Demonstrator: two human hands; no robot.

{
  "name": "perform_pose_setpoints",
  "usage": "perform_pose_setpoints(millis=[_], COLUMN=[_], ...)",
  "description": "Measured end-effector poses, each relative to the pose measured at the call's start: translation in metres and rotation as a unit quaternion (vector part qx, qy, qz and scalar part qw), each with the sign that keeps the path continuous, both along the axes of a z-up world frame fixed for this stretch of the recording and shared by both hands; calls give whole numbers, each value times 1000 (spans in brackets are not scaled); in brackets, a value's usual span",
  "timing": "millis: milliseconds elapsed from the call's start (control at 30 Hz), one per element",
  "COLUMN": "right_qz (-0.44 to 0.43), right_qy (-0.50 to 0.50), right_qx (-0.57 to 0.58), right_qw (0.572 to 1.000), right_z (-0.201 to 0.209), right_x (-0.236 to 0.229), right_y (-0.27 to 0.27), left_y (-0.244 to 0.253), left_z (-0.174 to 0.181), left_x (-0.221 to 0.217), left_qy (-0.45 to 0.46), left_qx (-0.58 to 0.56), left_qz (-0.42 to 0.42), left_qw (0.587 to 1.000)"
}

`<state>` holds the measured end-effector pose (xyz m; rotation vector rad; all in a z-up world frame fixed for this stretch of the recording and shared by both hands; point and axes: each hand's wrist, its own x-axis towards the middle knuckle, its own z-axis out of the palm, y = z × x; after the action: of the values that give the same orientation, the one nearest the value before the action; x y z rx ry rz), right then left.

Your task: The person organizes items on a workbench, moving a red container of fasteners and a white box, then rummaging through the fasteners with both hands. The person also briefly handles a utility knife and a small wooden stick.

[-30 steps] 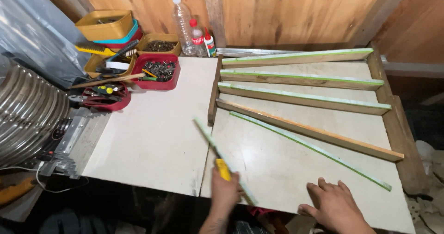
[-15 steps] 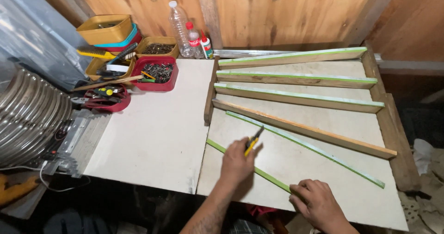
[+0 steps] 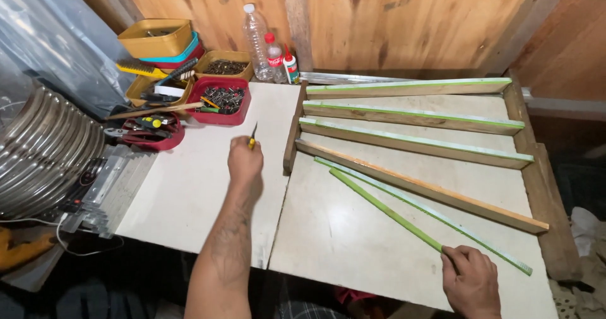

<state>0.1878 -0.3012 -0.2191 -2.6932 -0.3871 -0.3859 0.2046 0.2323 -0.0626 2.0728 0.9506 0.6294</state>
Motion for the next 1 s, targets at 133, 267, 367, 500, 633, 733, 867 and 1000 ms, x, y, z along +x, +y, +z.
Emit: perform_pose_setpoints(millis=[133, 267, 367, 500, 633, 733, 867, 1000], right_qz=[-57, -103, -111, -94, -113, -82, -89, -64], right_qy=[-12, 26, 22, 2, 86, 9, -20, -60], right_qx=[29, 61, 71, 74, 65, 43, 70, 51], right_qw=[998, 992, 991, 993, 988, 996, 993, 995], right_z=[-1, 12, 18, 22, 26, 10, 9, -3], right_x=[3, 0, -3, -5, -2, 0, -3, 1], right_y=[1, 9, 16, 17, 17, 10, 11, 3], left_y=[75, 83, 98, 88, 114, 116, 38, -17], left_z=[-32, -5, -4, 24, -8, -29, 29, 29], left_x=[56, 73, 74, 53, 52, 35, -32, -109], left_qy=[101, 219, 278, 303, 328, 292, 261, 138], left_qx=[75, 31, 4, -3, 66, 169, 118, 44], left_qz=[-75, -102, -103, -100, -122, -106, -65, -44], left_qw=[989, 970, 955, 948, 934, 935, 956, 988])
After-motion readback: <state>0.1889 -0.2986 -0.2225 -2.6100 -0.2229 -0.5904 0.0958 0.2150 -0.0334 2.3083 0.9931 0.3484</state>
